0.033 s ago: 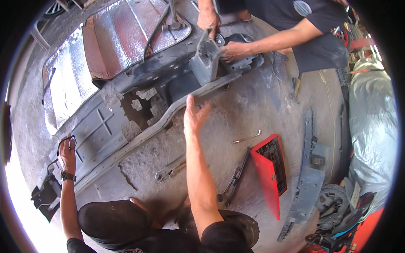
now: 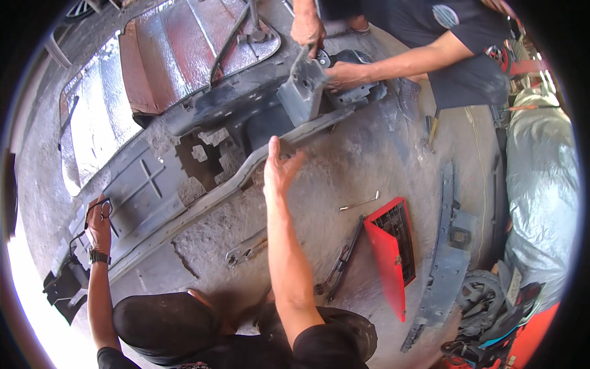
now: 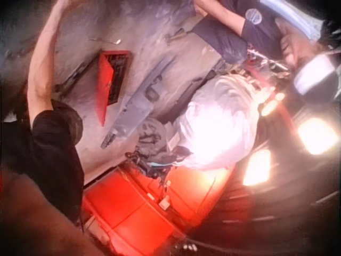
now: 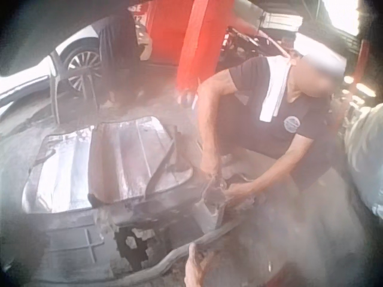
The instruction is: The person works on a large car part, likely a bumper or underbody panel, lying on the floor. They use a hammer and other tools to adjust and remove components from the part. Another person assists by holding the part and handing over tools.
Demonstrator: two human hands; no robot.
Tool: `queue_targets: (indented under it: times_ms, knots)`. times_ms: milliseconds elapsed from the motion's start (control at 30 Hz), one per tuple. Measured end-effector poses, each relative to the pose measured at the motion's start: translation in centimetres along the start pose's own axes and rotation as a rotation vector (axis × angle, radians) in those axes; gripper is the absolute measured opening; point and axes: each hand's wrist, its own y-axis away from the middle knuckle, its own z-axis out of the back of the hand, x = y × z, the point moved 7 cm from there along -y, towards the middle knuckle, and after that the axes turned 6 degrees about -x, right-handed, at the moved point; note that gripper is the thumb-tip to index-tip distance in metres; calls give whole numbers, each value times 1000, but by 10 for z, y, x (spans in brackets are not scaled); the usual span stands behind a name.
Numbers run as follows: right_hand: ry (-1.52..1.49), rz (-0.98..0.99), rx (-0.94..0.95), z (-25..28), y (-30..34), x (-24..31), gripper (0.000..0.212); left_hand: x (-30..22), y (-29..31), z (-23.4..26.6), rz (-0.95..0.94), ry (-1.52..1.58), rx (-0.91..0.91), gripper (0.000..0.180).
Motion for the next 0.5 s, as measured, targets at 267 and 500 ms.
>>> queue_targets:
  times_ms: [267,500]
  knots:
    - [24,-162,-164,-40,18,21,56,39,30,-33,263,197,48,52]
    - [78,-119,-153,-37,15,23,53,42,25,-34,164,-17,62,37]
